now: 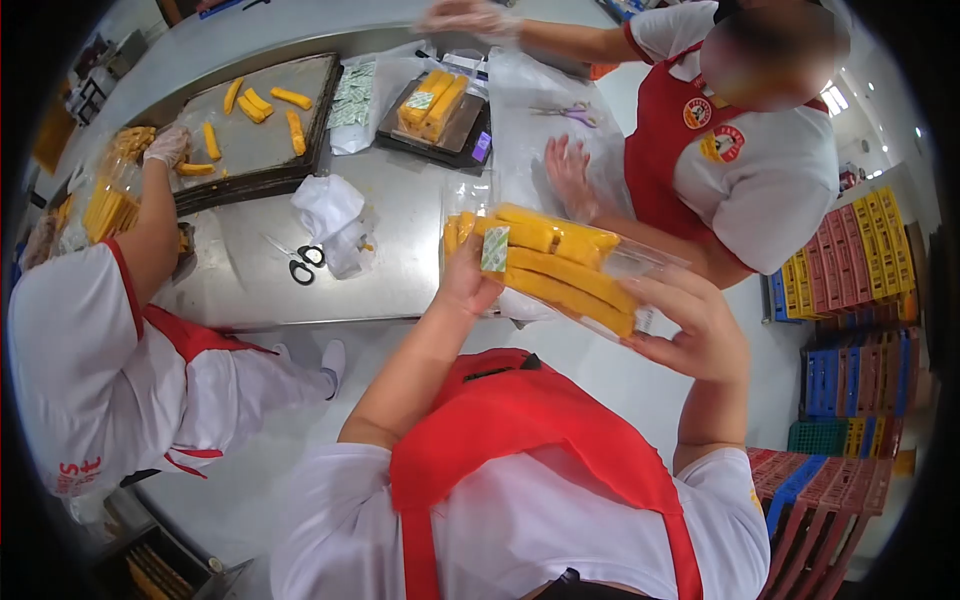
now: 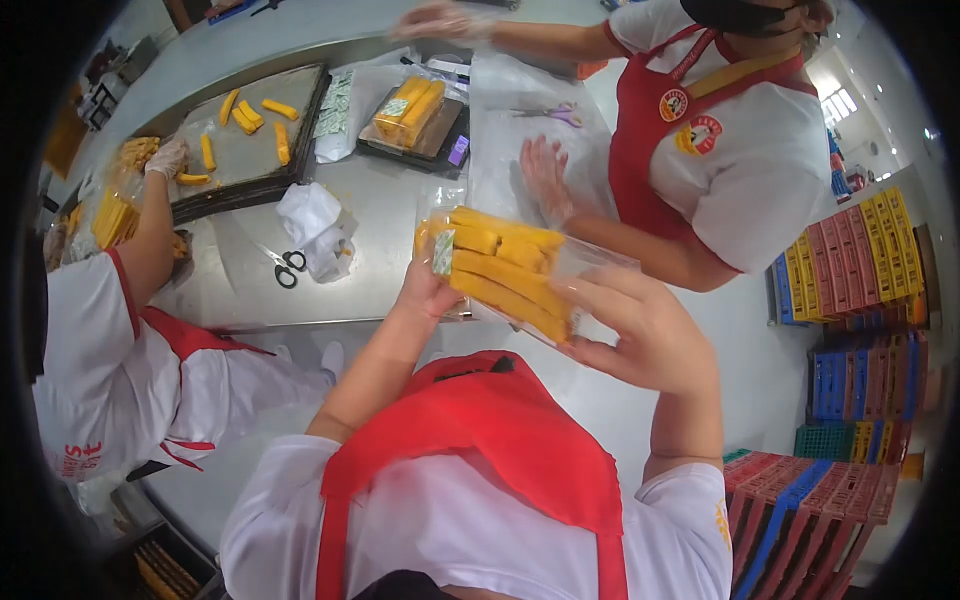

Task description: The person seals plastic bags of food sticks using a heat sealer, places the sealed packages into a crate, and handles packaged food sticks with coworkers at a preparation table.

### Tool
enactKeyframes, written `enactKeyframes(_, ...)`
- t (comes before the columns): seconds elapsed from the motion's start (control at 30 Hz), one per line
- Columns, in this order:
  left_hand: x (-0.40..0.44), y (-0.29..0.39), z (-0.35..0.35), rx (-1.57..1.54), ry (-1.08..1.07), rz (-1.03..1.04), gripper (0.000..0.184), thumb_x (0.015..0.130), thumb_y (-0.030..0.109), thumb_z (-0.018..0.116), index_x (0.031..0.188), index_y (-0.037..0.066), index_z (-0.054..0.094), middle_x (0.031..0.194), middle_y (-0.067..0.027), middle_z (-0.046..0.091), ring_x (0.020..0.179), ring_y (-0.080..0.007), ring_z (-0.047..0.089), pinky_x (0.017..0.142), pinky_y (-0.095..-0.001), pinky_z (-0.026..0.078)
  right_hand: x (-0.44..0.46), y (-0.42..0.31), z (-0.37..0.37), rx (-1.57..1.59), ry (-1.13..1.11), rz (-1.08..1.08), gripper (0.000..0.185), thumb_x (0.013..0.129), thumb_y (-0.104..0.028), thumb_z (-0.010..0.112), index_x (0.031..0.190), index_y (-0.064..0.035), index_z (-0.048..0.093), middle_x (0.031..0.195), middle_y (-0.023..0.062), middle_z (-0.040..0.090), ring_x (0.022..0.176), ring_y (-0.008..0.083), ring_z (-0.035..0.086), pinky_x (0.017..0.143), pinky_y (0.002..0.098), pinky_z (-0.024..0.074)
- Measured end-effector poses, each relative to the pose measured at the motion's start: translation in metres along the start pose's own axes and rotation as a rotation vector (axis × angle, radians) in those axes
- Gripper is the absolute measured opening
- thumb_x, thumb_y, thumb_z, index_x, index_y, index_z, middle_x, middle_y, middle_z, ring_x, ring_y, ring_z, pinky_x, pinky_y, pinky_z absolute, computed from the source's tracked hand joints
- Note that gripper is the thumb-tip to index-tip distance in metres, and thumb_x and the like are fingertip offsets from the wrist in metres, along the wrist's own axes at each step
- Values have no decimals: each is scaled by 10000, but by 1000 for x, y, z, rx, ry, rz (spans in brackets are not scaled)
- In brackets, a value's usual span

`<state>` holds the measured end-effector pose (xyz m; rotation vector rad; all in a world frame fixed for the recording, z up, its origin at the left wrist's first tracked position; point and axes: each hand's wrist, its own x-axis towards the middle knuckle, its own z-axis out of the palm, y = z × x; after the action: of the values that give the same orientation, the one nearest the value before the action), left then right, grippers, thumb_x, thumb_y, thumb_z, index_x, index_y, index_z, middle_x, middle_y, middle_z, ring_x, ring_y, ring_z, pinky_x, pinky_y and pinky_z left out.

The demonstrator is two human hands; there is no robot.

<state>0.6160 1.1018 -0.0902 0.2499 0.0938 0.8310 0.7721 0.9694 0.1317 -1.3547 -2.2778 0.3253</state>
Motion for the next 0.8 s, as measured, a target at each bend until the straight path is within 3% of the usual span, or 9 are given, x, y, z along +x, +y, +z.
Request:
enactKeyframes(0.17,2,3,9,-35,-15,-2,369,885,335,425,1142,75,470,1119,-81,536,1023,-232,523,877,-373,426,-6,0,-4,39,37,75,484,607,-58,713,1065,-50,558,798,85,561,721,229,547,632,311,443)
enactKeyframes(0.23,6,-6,4,-95,36,-2,304,905,246,382,1113,50,486,1075,-87,552,1007,-218,531,879,-347,426,-4,4,0,30,34,-41,489,614,-57,714,1076,-47,552,803,84,562,717,228,546,631,310,446)
enactKeyframes(0.33,11,-9,-8,-15,120,-6,279,890,223,417,1089,44,496,1052,-79,562,971,-209,551,853,-340,445,-11,12,-5,37,-29,80,487,621,-66,717,1078,-53,551,836,91,576,743,243,560,650,313,453)
enactKeyframes(0.43,12,-11,-4,3,73,-55,270,880,205,440,1081,34,499,1045,-88,566,952,-211,561,845,-338,451,-9,24,13,163,38,90,469,632,-73,717,1074,-65,561,837,90,574,755,246,562,661,312,457)
enactKeyframes(0.67,5,16,17,123,40,-77,286,882,224,445,1082,27,496,1063,-114,561,960,-234,560,851,-353,447,-11,40,30,177,56,116,475,626,-91,728,1074,-72,570,853,98,577,781,239,570,666,297,459)
enactKeyframes(0.8,-5,40,34,38,78,-86,365,905,282,403,1182,44,412,1129,-118,520,1022,-237,525,869,-375,432,-15,44,36,171,147,153,501,610,-101,740,1079,-64,569,889,81,586,742,202,555,645,284,452)
